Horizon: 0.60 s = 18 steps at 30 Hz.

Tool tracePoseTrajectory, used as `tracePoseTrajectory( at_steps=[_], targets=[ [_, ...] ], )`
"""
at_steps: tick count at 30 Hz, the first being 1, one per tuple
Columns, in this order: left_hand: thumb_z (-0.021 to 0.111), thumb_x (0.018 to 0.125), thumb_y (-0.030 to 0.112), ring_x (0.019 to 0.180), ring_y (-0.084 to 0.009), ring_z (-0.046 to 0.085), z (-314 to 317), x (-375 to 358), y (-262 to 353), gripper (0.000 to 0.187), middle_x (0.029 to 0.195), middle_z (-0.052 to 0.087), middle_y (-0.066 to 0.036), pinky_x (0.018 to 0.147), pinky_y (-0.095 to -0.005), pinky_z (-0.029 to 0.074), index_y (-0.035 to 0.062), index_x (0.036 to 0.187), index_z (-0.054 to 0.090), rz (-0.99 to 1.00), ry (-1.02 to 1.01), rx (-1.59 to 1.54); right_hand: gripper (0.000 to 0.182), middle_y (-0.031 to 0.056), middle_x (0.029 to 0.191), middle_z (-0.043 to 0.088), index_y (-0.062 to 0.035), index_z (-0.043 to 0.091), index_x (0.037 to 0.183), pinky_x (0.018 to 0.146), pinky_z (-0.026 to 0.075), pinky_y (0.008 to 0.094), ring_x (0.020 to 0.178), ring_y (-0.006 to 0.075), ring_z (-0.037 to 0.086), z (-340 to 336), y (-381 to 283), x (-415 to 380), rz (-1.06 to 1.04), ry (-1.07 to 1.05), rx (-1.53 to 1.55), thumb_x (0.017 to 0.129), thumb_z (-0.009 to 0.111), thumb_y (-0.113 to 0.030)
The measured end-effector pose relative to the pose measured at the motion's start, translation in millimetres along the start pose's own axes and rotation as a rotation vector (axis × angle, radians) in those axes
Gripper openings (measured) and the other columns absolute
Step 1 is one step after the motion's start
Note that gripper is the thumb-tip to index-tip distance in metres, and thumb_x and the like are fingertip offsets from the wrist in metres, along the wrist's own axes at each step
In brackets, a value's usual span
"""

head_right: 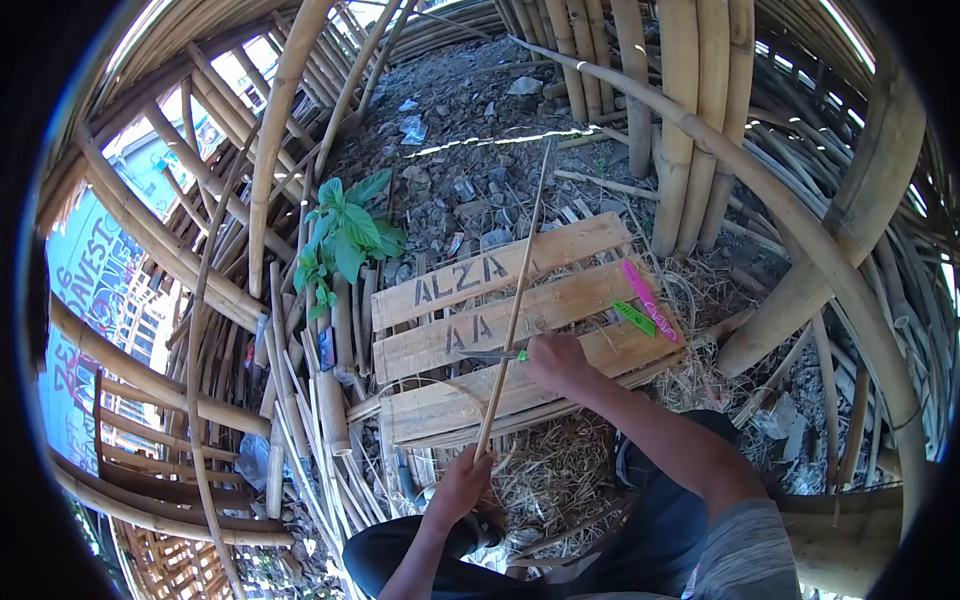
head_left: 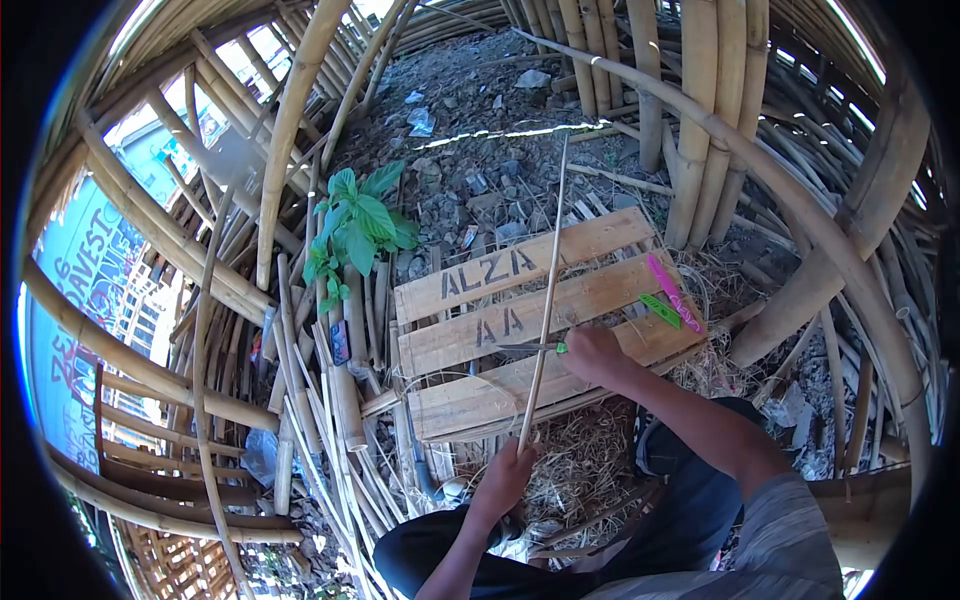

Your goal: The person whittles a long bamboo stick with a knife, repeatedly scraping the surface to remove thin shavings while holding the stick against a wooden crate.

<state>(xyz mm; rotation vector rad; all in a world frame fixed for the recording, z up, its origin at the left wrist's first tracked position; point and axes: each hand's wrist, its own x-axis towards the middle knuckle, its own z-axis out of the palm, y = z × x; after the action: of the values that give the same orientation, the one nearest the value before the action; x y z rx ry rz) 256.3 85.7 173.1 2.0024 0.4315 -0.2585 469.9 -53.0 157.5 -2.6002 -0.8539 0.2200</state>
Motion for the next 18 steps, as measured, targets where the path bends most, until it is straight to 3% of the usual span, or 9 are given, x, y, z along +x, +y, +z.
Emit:
tracePoseTrajectory(
  at_steps=[1, 3, 6, 9, 13, 15, 16, 18],
  targets=[
    [0.049, 0.092, 0.023, 0.055, -0.0274, 0.048, 1, 0, -2, 0.026, 0.063, 0.049, -0.017, 0.054, -0.0396, 0.039, -0.002, 0.088, 0.047, 0.005, -0.004, 0.008, 0.03, 0.0233, 0.069, 0.062, 0.0039, 0.064, 0.073, 0.064, 0.051, 0.0449, 0.07, 0.0372, 0.064, 4, 0, -3, 0.028, -0.015, 0.046, 0.077, 0.058, -0.025],
    [0.049, 0.094, 0.024, 0.049, -0.0098, 0.042, 3, 2, -11, 0.024, 0.055, 0.044, -0.001, 0.045, -0.0284, 0.034, 0.0028, 0.082, 0.048, 0.071, 0.058, 0.019, 0.028, 0.023, 0.069, 0.062, 0.0034, 0.064, 0.073, 0.064, 0.051, 0.0451, 0.07, 0.0367, 0.064, 4, -9, -10, 0.053, -0.027, 0.097, 0.076, 0.058, -0.024],
    [0.049, 0.093, 0.023, 0.049, -0.0104, 0.043, 0, 4, -19, 0.023, 0.055, 0.044, -0.001, 0.045, -0.0289, 0.035, 0.0029, 0.082, 0.049, 0.068, 0.061, 0.052, 0.025, 0.0228, 0.075, 0.064, 0.0016, 0.066, 0.074, 0.065, 0.052, 0.0452, 0.074, 0.0337, 0.065, 13, -25, -33, -0.006, -0.079, 0.1, 0.076, 0.057, -0.022],
    [0.05, 0.093, 0.023, 0.048, -0.0104, 0.042, 3, 1, -18, 0.023, 0.055, 0.044, -0.002, 0.045, -0.0291, 0.034, 0.0028, 0.083, 0.049, 0.084, 0.079, 0.087, 0.027, 0.0217, 0.066, 0.061, 0.0015, 0.064, 0.066, 0.063, 0.051, 0.0444, 0.07, 0.035, 0.064, 25, -30, -43, -0.182, -0.06, 0.041, 0.072, 0.063, -0.025],
    [0.05, 0.093, 0.023, 0.047, -0.0101, 0.042, -2, -2, -2, 0.022, 0.055, 0.044, -0.001, 0.045, -0.0285, 0.034, 0.0032, 0.083, 0.049, 0.287, 0.113, 0.243, 0.026, 0.0198, 0.069, 0.064, -0.0003, 0.066, 0.071, 0.063, 0.053, 0.0415, 0.069, 0.0345, 0.065, 2, -1, -7, 0.114, -0.06, 0.045, 0.072, 0.063, -0.026],
    [0.051, 0.091, 0.022, 0.06, -0.0411, 0.052, -4, -5, 2, 0.025, 0.063, 0.05, -0.022, 0.054, -0.0448, 0.039, -0.0019, 0.085, 0.048, -0.024, 0.023, 0.076, 0.026, 0.0201, 0.07, 0.064, -0.0003, 0.067, 0.072, 0.063, 0.053, 0.0421, 0.068, 0.0335, 0.065, 1, 1, -5, 0.025, 0.062, -0.001, 0.073, 0.063, -0.026],
    [0.05, 0.092, 0.023, 0.055, -0.0375, 0.051, -3, -4, -9, 0.026, 0.06, 0.049, -0.02, 0.052, -0.0422, 0.039, -0.0016, 0.085, 0.049, 0.087, 0.042, 0.096, 0.021, 0.0212, 0.078, 0.065, -0.0006, 0.066, 0.076, 0.063, 0.052, 0.0433, 0.074, 0.0339, 0.066, -4, -4, -13, 0.02, -0.017, 0.027, 0.075, 0.056, -0.019],
    [0.051, 0.092, 0.023, 0.054, -0.0362, 0.051, -6, -4, -3, 0.026, 0.059, 0.049, -0.019, 0.051, -0.0418, 0.039, -0.0016, 0.085, 0.049, 0.022, 0.02, 0.044, 0.021, 0.0214, 0.077, 0.065, -0.0001, 0.066, 0.074, 0.064, 0.052, 0.0444, 0.073, 0.034, 0.066, -4, -22, -31, -0.004, 0.014, 0.113, 0.075, 0.056, -0.018]
  ],
)
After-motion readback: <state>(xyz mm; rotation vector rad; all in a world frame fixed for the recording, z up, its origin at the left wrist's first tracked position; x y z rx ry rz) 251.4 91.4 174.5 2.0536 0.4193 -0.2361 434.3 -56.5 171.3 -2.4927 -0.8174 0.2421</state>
